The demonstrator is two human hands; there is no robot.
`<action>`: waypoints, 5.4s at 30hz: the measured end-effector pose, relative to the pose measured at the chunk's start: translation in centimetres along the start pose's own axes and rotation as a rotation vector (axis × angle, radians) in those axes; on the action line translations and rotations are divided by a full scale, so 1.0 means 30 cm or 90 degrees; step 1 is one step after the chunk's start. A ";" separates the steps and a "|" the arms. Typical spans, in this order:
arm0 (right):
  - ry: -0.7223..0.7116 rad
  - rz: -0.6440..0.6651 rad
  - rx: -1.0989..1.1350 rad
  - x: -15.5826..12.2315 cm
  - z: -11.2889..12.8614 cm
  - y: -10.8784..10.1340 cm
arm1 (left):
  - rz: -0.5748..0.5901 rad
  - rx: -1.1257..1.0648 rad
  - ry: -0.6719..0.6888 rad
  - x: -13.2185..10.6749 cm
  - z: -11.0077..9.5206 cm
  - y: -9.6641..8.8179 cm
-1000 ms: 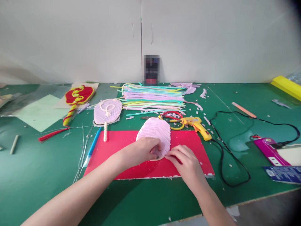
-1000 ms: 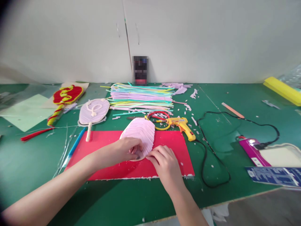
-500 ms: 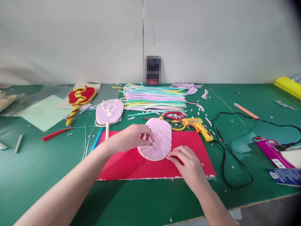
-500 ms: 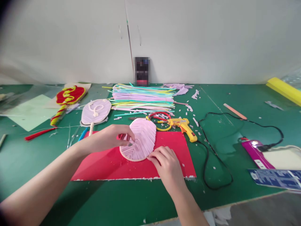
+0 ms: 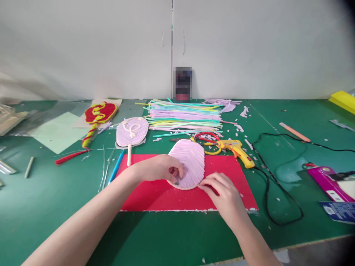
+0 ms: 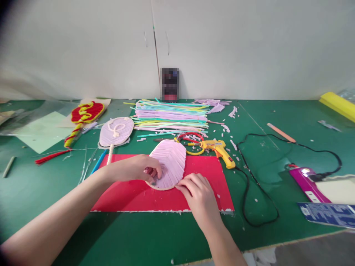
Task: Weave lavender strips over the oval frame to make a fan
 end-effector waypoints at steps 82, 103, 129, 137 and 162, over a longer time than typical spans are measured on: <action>0.016 0.003 0.009 -0.003 -0.002 0.001 | -0.095 0.093 0.013 0.005 -0.076 0.079; 0.028 0.012 0.021 -0.007 -0.018 0.010 | -0.248 0.170 -0.124 0.067 -0.050 0.080; 0.236 -0.273 0.153 0.085 -0.281 -0.151 | -0.654 -0.096 -0.195 -0.121 0.083 -0.052; 0.186 -0.150 0.133 0.083 -0.205 -0.071 | -0.674 0.073 -0.339 -0.134 0.159 -0.079; 0.076 -0.066 0.015 0.013 -0.117 -0.046 | -0.626 -0.244 -0.252 -0.097 0.183 -0.041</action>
Point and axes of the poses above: each hand's wrist, its own x-axis towards the middle knuckle, its own y-axis out of the palm, z = x × y, the point moved 8 cm from there along x, towards the middle knuckle, and after that the axes turned 14 degrees about -y, right-handed, at the moved point
